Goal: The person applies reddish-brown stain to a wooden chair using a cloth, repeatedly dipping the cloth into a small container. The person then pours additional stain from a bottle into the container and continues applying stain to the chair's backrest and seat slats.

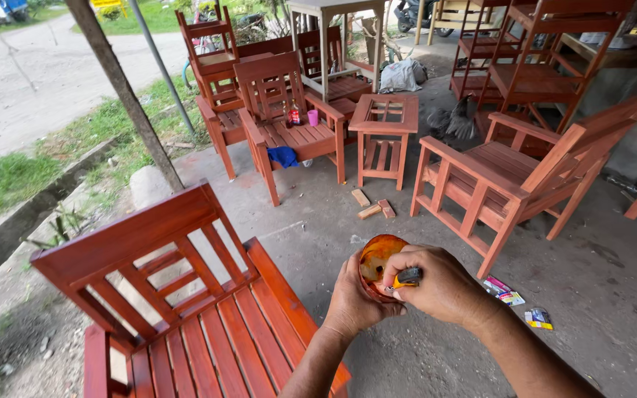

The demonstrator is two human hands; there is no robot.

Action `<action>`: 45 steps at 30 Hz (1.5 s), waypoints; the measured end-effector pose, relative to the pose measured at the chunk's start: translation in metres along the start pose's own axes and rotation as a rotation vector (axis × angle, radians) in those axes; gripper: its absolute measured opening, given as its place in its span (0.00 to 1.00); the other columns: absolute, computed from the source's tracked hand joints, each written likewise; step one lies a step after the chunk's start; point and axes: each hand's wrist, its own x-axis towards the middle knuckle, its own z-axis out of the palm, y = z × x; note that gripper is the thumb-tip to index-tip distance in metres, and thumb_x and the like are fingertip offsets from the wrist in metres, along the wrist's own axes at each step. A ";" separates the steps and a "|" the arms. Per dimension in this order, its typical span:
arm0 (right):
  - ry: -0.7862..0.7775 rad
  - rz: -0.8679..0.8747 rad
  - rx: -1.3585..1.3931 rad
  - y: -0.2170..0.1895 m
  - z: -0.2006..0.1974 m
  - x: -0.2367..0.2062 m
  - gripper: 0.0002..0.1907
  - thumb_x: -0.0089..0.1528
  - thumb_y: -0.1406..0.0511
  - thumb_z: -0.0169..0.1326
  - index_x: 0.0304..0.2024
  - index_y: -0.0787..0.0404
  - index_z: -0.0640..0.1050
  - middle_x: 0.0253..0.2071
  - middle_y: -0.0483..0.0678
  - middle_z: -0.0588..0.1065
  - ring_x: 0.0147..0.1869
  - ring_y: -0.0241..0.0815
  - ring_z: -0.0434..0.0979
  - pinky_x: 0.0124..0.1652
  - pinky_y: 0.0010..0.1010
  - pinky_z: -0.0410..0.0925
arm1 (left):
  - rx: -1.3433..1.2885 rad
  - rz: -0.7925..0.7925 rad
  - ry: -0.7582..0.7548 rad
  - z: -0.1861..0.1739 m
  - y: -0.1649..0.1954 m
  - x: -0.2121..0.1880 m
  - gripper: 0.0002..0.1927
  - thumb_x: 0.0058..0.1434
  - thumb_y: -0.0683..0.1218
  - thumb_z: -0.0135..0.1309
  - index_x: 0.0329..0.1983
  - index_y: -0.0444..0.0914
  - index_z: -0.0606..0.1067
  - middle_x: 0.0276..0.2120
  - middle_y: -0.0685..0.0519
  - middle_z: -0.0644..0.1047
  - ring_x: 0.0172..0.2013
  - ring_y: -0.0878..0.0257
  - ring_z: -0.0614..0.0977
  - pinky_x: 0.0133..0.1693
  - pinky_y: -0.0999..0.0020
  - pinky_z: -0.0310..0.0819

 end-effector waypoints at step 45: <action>0.266 -0.166 0.018 0.352 -0.080 0.945 0.14 0.46 0.70 0.67 0.34 0.56 0.80 0.38 0.47 0.78 0.45 0.46 0.82 0.47 0.36 0.75 | -0.024 0.178 0.229 0.061 -0.303 0.959 0.60 0.25 0.51 0.82 0.63 0.37 0.64 0.55 0.44 0.73 0.56 0.49 0.77 0.56 0.57 0.75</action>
